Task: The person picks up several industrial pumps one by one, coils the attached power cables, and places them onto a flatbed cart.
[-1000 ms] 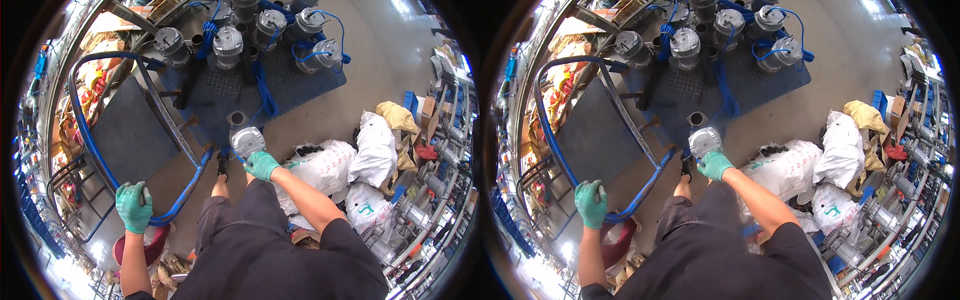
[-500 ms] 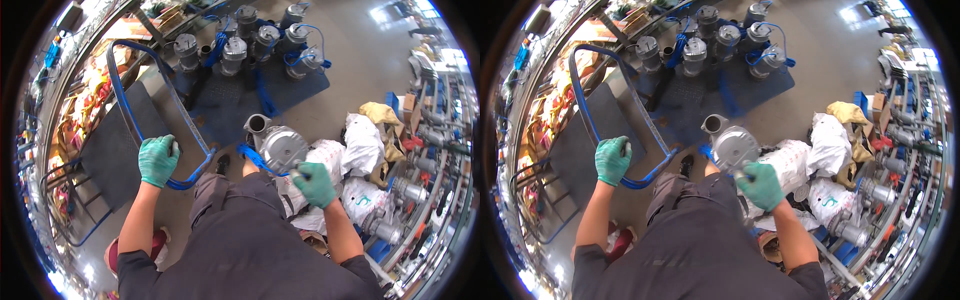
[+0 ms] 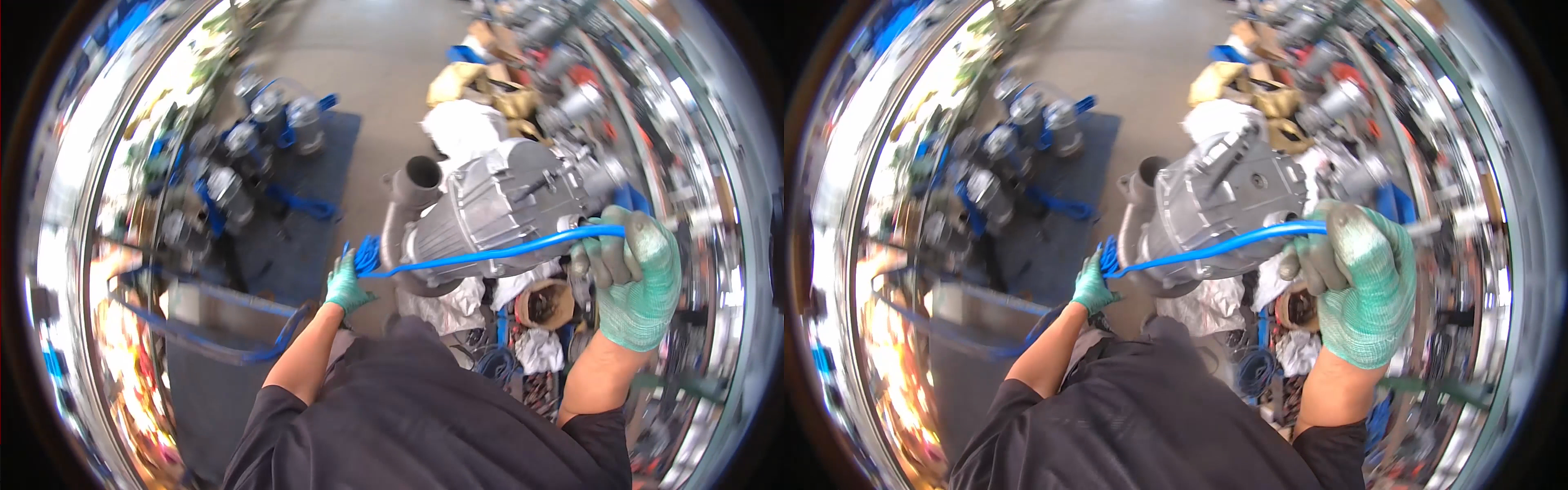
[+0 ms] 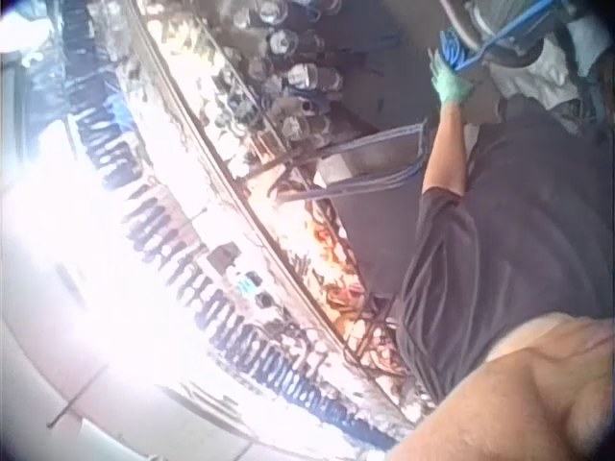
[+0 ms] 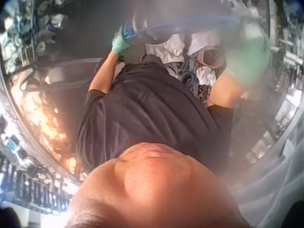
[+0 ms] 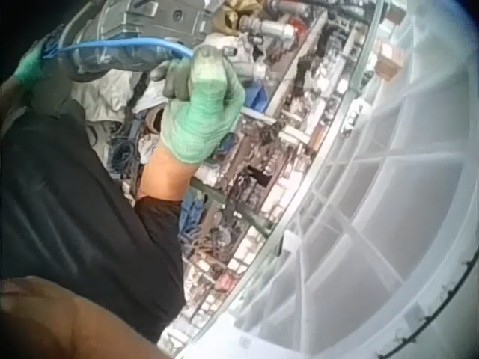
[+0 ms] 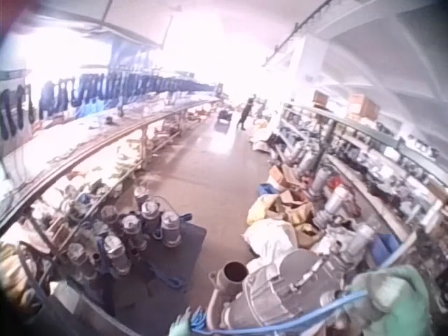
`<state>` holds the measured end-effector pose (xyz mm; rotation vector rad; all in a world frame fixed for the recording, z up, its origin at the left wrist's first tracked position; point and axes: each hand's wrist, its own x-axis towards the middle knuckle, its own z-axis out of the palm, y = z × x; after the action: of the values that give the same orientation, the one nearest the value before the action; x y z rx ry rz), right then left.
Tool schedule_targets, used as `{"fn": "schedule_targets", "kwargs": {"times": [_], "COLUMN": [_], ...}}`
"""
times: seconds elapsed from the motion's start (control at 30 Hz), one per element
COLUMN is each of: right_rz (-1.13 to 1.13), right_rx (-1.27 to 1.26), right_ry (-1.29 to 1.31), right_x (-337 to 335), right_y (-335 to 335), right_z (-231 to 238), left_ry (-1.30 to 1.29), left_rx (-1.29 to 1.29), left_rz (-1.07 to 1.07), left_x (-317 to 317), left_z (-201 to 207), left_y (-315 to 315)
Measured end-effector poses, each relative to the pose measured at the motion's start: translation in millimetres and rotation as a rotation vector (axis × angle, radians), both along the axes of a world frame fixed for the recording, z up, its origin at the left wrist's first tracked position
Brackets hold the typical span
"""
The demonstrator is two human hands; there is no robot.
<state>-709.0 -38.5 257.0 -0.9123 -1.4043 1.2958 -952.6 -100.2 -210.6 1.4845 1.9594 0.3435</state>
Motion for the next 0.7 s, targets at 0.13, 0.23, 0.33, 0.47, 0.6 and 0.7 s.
{"fn": "schedule_targets", "kwargs": {"times": [0.13, 0.23, 0.33, 0.47, 0.6, 0.7], "right_rz": [-0.126, -0.239, -0.267, -0.438, -0.769, -1.006], "right_rx": [0.095, -0.051, -0.067, -0.13, 0.047, -0.19], "right_ry": [0.177, 0.031, -0.161, -0.398, -0.472, -0.518], "right_x": [82, 140, 190, 250, 290, 313], "right_y": [-53, -82, -101, -141, -189, -233], "right_z": [9, -4, -11, -51, -87, -103], "left_ry": [-0.497, -1.078, -1.103, -1.037, -1.004, -0.51], "left_rx": [0.192, 0.118, -0.072, -0.265, -0.338, -0.481], "left_rz": [-0.118, -0.066, -0.161, -0.362, -0.712, -1.234], "left_x": [45, 93, 107, 157, 239, 272], "left_z": [-56, -47, -24, 22, 63, 31], "left_y": [52, 37, 47, 66, 68, 79]}}
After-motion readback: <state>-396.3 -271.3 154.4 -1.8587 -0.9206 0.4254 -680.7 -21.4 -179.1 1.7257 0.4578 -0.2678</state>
